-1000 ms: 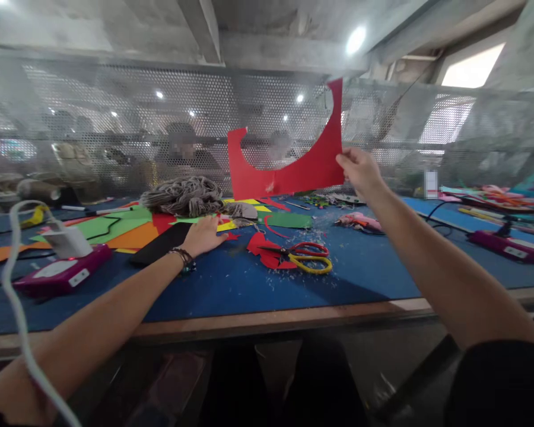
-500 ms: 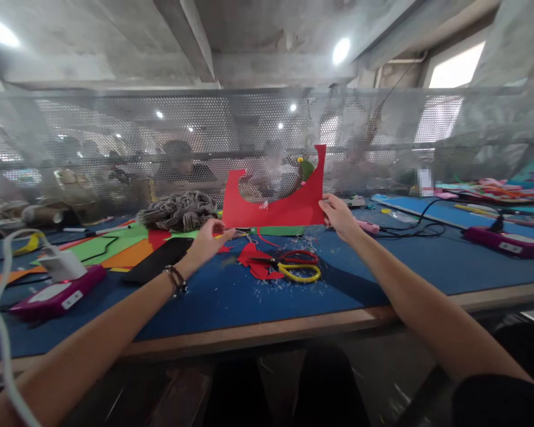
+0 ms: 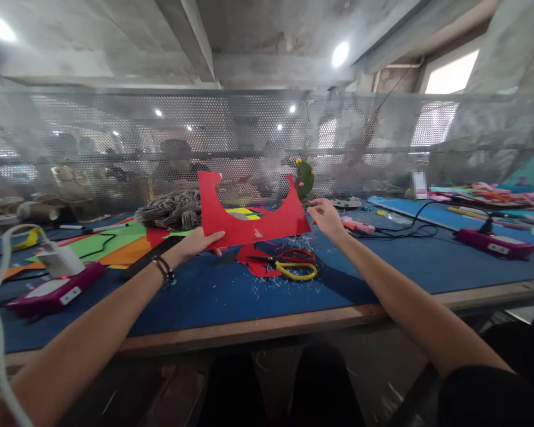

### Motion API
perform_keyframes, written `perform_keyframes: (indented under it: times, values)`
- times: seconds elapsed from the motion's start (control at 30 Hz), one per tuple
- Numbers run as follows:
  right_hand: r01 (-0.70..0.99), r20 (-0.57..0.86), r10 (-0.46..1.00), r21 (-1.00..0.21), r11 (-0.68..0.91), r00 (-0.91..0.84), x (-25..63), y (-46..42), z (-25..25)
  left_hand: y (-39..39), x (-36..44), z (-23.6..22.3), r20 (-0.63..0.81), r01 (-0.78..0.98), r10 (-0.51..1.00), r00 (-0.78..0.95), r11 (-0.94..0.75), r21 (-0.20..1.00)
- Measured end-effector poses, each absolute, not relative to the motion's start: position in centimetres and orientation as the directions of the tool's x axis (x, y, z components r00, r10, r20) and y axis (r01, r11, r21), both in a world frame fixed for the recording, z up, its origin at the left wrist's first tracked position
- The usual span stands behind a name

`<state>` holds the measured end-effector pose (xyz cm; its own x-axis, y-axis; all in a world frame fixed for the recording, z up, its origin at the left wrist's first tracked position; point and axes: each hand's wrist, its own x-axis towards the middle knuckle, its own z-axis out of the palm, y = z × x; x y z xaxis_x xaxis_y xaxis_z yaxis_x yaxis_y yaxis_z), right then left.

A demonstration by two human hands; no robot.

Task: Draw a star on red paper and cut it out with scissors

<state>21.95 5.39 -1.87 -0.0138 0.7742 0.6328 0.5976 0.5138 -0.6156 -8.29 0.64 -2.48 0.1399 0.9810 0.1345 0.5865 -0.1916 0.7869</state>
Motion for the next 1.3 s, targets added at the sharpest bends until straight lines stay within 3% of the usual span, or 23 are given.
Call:
perform_keyframes:
  times: [0.13, 0.3, 0.5, 0.73, 1.1, 1.3]
  values:
    - [0.681, 0.727, 0.657, -0.377, 0.628, -0.203, 19.5, 3.7, -1.3, 0.9, -8.3, -2.5, 0.159, 0.64, 0.97, 0.181, -0.239, 0.731]
    - [0.674, 0.631, 0.618, -0.196, 0.712, -0.469, 14.7, 2.4, -2.2, 1.1, -8.1, -2.8, 0.218, 0.67, 0.947, 0.236, -0.321, 0.67]
    - [0.689, 0.583, 0.627, -0.152, 0.709, -0.517, 13.2, 3.0, -2.3, 0.9, -8.0, -2.9, 0.297, 0.661, 0.92, 0.256, -0.391, 0.641]
    - [0.686, 0.598, 0.605, -0.122, 0.717, -0.526, 13.6, 2.9, -2.0, 0.5, -7.4, -2.6, 0.363, 0.595, 0.909, 0.204, -0.409, 0.692]
    - [0.634, 0.584, 0.53, -0.032, 0.772, -0.615, 14.2, 3.5, -0.9, 0.0, -7.2, -2.0, 0.349, 0.561, 0.93, 0.117, -0.352, 0.749]
    - [0.65, 0.581, 0.557, -0.062, 0.757, -0.593, 17.3, 5.7, 0.9, 1.4, -8.8, -2.5, 0.337, 0.572, 0.94, -0.05, -0.25, 0.781]
